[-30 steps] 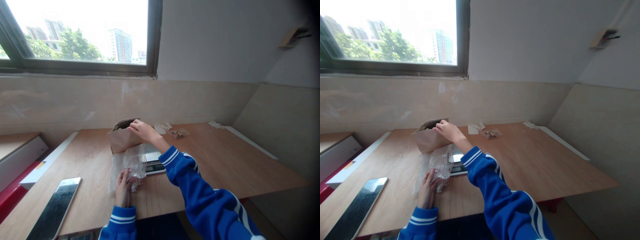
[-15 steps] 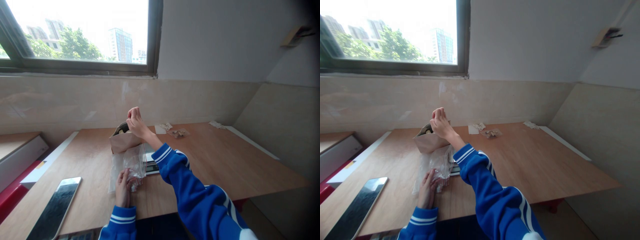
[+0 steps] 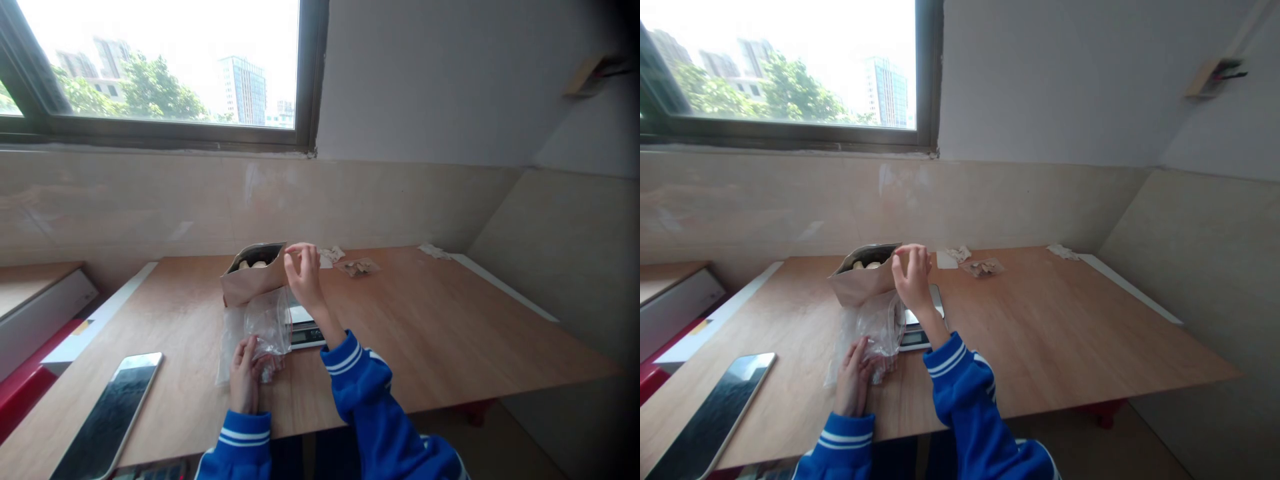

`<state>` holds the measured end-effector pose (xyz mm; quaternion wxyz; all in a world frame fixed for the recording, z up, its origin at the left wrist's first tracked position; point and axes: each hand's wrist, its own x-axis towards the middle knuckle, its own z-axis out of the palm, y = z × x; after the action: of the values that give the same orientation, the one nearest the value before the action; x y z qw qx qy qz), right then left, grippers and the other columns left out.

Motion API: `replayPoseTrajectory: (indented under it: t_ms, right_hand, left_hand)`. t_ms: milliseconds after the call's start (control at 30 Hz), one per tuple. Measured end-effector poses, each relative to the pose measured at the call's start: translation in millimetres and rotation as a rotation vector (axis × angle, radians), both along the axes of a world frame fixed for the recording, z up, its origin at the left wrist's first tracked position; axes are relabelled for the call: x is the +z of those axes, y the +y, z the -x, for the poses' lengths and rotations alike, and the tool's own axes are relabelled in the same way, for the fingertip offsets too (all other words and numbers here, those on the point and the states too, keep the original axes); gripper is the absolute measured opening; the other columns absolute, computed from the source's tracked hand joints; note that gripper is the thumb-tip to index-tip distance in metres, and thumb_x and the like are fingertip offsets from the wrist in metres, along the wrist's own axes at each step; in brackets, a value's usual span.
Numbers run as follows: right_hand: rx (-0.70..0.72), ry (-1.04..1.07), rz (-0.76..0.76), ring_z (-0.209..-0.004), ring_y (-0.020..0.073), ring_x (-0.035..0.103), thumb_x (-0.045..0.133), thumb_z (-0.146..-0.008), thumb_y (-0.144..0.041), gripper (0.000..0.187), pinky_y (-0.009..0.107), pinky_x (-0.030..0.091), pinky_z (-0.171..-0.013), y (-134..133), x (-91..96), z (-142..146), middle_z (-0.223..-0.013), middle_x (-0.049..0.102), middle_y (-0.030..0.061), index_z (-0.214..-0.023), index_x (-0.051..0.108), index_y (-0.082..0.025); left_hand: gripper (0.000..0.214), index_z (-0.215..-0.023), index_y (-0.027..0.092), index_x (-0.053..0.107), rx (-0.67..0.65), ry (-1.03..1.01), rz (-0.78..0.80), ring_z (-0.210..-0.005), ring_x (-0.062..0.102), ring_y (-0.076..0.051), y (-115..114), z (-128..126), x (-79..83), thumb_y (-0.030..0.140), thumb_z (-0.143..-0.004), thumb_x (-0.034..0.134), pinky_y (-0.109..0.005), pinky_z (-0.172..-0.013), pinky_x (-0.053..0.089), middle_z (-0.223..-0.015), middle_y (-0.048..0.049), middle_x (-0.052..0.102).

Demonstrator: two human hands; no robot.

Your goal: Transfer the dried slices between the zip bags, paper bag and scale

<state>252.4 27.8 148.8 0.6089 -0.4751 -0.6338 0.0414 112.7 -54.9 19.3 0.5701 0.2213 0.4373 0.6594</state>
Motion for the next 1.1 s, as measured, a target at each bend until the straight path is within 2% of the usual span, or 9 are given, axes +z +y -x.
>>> replayPoseTrajectory:
  t_ms: [133, 200, 333, 533, 667, 733, 933, 1033, 1100]
  right_hand:
    - [0.017, 0.229, 0.218, -0.096, 0.0204, 0.050, 0.045, -0.087, -0.038, 0.020, 0.037, 0.038, -0.091, -29, -49.1, -8, -0.098, 0.054, 0.0080, -0.094, 0.050, -0.020]
    - [0.133, 0.357, 0.422, -0.089, 0.0198, 0.053, 0.049, -0.084, -0.047, 0.031, 0.035, 0.043, -0.083, -44, -67.0, -12, -0.098, 0.056, 0.0078, -0.098, 0.049, -0.019]
    - [0.454, 0.554, 0.691, -0.073, 0.0176, 0.058, 0.044, -0.083, -0.059, 0.043, 0.029, 0.047, -0.067, -73, -73.5, -26, -0.083, 0.061, 0.0035, -0.097, 0.054, -0.020]
    - [0.440, 0.628, 0.636, -0.082, 0.0203, 0.062, 0.043, -0.086, -0.058, 0.044, 0.031, 0.048, -0.073, -108, -60.2, -45, -0.094, 0.065, 0.0071, -0.107, 0.056, -0.021]
    - [0.318, 0.593, 0.531, -0.081, 0.0201, 0.060, 0.053, -0.083, -0.050, 0.031, 0.030, 0.047, -0.074, -113, -72.0, -52, -0.084, 0.063, 0.0045, -0.093, 0.057, -0.021]
    - [0.302, 0.584, 0.532, -0.076, 0.0190, 0.059, 0.052, -0.084, -0.050, 0.029, 0.029, 0.046, -0.069, -113, -78.8, -55, -0.080, 0.061, 0.0035, -0.089, 0.056, -0.021]
    - [0.384, 0.435, 0.567, -0.073, 0.0167, 0.056, 0.045, -0.088, -0.046, 0.025, 0.027, 0.044, -0.071, -119, -80.6, -54, -0.081, 0.058, 0.0012, -0.089, 0.054, -0.022]
    - [0.331, 0.393, 0.578, -0.077, 0.0174, 0.057, 0.040, -0.091, -0.046, 0.027, 0.028, 0.043, -0.073, -121, -79.7, -51, -0.084, 0.059, 0.0021, -0.091, 0.052, -0.022]
    - [0.289, 0.380, 0.580, -0.075, 0.0178, 0.057, 0.038, -0.091, -0.048, 0.029, 0.027, 0.043, -0.070, -121, -81.4, -50, -0.083, 0.059, 0.0022, -0.091, 0.052, -0.022]
  left_hand:
    - [0.031, -0.086, 0.017, 0.061, -0.040, 0.037, -0.062, -0.067, 0.061, -0.009, -3, -1, 2.5, 0.036, -0.066, 0.075, -0.020, -0.060, 0.053, -0.084, 0.0013, 0.062]
    - [0.029, -0.086, 0.017, 0.061, -0.090, 0.088, -0.112, -0.069, 0.061, -0.011, -6, -3, 5.7, 0.037, -0.068, 0.073, -0.022, -0.061, 0.053, -0.084, 0.0008, 0.063]
    - [0.024, -0.086, 0.017, 0.061, -0.249, 0.277, -0.182, -0.078, 0.063, -0.015, -15, -6, 13.8, 0.035, -0.072, 0.070, -0.024, -0.065, 0.052, -0.087, -0.0030, 0.066]
    - [0.024, -0.089, 0.019, 0.063, -0.298, 0.545, -0.229, -0.086, 0.064, -0.022, -26, -14, 37.7, 0.029, -0.068, 0.072, -0.031, -0.077, 0.051, -0.091, -0.0070, 0.069]
    - [0.045, -0.102, 0.020, 0.066, -0.414, 0.430, -0.222, -0.094, 0.063, -0.026, -36, -20, 61.9, 0.022, -0.058, 0.079, -0.033, -0.087, 0.048, -0.098, -0.0093, 0.069]
    - [0.049, -0.108, 0.020, 0.065, -0.435, 0.357, -0.197, -0.096, 0.063, -0.027, -39, -22, 68.2, 0.027, -0.062, 0.077, -0.033, -0.087, 0.047, -0.097, -0.0100, 0.069]
    - [0.035, -0.096, 0.019, 0.069, -0.266, 0.591, -0.127, -0.084, 0.062, -0.023, -34, -23, 58.5, 0.046, -0.074, 0.063, -0.025, -0.065, 0.048, -0.087, -0.0059, 0.069]
    - [0.042, -0.102, 0.020, 0.067, -0.274, 0.628, -0.062, -0.075, 0.062, -0.020, -34, -23, 56.3, 0.052, -0.076, 0.059, -0.023, -0.052, 0.045, -0.085, -0.0048, 0.068]
    - [0.043, -0.101, 0.020, 0.067, -0.305, 0.589, -0.057, -0.077, 0.062, -0.020, -35, -25, 59.5, 0.052, -0.074, 0.060, -0.023, -0.054, 0.046, -0.088, -0.0052, 0.068]
